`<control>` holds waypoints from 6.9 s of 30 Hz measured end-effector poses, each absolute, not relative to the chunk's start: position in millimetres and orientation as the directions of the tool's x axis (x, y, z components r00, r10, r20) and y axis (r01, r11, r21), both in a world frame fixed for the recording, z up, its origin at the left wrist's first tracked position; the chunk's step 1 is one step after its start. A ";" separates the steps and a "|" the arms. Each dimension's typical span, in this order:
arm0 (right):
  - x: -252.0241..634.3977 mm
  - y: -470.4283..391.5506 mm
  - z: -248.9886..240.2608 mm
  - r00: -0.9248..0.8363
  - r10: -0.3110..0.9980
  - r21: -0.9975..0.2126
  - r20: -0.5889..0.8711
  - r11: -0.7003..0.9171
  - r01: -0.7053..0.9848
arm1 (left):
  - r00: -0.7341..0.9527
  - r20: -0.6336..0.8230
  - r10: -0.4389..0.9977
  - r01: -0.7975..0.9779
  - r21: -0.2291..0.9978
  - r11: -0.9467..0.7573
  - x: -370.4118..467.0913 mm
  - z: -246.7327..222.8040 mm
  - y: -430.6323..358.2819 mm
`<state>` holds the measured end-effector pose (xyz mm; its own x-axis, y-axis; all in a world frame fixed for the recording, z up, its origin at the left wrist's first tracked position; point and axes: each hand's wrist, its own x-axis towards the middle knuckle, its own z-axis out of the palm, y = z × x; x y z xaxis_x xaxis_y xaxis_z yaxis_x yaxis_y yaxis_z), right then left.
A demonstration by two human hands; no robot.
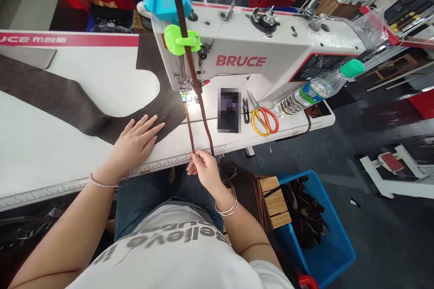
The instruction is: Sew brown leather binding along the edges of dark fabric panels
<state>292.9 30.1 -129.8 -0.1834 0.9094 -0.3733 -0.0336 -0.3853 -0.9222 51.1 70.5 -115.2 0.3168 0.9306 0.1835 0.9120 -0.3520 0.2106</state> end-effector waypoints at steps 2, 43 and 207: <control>292.6 30.1 -129.1 -0.184 0.909 -0.922 -0.374 -0.386 -0.035 | 0.312 0.189 0.931 0.915 0.206 -0.348 52.0 -115.2 70.0; 293.7 29.3 -132.0 -0.198 0.921 -0.935 -0.337 -0.352 -0.046 | 0.281 0.203 0.938 0.915 0.239 -0.326 54.5 -114.1 68.6; 292.4 20.1 -136.8 -0.121 0.915 -0.913 -0.384 -0.396 -0.098 | 0.214 0.084 0.973 0.934 0.275 -0.229 57.3 -111.2 58.4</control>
<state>292.4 20.1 -136.8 -0.1207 0.9153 -0.3843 -0.0985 -0.3962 -0.9128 57.3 58.4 -111.2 0.2140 0.9732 0.0839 0.9338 -0.2290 0.2750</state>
